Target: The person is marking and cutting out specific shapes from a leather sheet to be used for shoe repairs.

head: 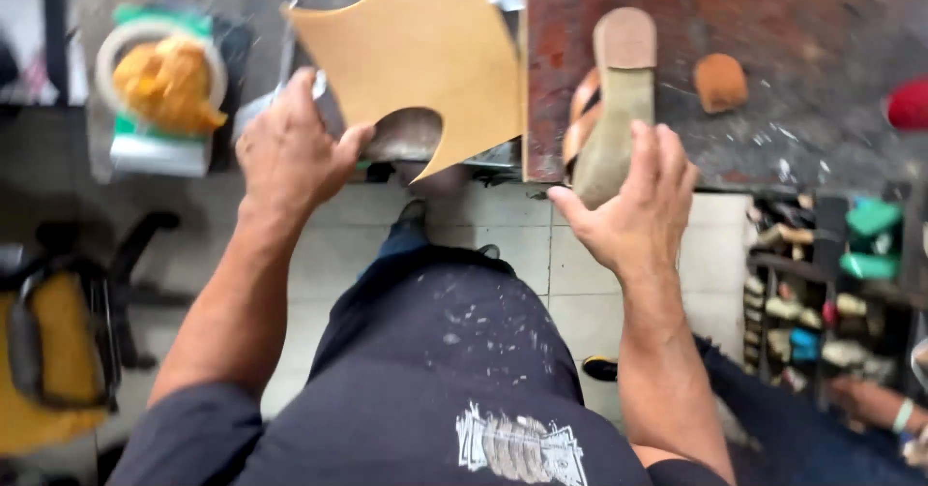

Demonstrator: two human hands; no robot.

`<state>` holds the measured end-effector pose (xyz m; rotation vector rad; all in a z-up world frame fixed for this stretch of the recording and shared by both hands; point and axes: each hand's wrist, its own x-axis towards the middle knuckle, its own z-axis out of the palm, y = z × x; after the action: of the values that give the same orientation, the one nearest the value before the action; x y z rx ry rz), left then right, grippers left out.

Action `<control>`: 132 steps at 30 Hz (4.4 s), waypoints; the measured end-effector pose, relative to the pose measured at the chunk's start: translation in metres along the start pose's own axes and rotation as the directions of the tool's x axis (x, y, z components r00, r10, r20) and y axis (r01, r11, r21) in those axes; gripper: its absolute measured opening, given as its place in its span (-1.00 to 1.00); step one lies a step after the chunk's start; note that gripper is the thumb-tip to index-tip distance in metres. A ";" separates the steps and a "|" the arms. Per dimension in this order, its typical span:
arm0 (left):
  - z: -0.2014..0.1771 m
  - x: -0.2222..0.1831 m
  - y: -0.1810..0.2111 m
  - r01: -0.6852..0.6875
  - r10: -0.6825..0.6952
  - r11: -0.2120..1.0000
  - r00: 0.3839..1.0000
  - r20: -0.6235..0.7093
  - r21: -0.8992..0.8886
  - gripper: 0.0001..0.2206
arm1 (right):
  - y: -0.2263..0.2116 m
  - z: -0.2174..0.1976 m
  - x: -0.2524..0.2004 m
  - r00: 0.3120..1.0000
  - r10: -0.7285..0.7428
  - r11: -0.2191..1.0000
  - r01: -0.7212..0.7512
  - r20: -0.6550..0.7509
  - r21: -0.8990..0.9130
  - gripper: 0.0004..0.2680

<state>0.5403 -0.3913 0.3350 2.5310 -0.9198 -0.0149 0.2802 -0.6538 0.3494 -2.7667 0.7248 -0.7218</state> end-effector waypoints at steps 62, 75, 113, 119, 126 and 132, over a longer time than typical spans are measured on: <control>0.060 -0.001 0.211 0.729 0.671 -0.272 0.612 0.419 -0.628 -0.61 | 0.041 -0.074 0.053 0.953 0.104 0.676 0.144 -0.286 0.723 -0.71; 0.080 0.004 0.215 0.295 0.490 0.025 0.829 0.269 -0.955 -0.52 | 0.021 -0.056 0.049 0.897 -0.174 0.800 0.370 -0.406 0.473 -0.57; 0.079 0.000 0.203 0.219 0.345 0.316 0.880 0.327 -0.923 -0.43 | 0.065 -0.042 0.038 0.997 0.057 0.542 0.014 -0.053 0.840 -0.65; 0.084 0.000 0.203 0.180 0.344 0.397 0.880 0.328 -0.900 -0.42 | 0.071 -0.010 0.026 0.987 0.043 0.162 -0.162 0.157 0.973 -0.66; 0.080 -0.004 0.200 0.134 0.395 0.390 0.869 0.297 -0.911 -0.49 | 0.066 -0.017 0.026 0.983 0.042 0.107 -0.182 0.179 0.977 -0.65; 0.067 0.000 0.201 0.193 0.484 0.380 0.792 0.372 -0.905 -0.54 | 0.067 -0.011 0.017 0.997 -0.009 0.422 -0.068 0.079 0.904 -0.48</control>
<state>0.4074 -0.5554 0.3574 1.2935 -0.9595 -1.0523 0.2606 -0.7207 0.3461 -1.7172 0.2043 -0.7001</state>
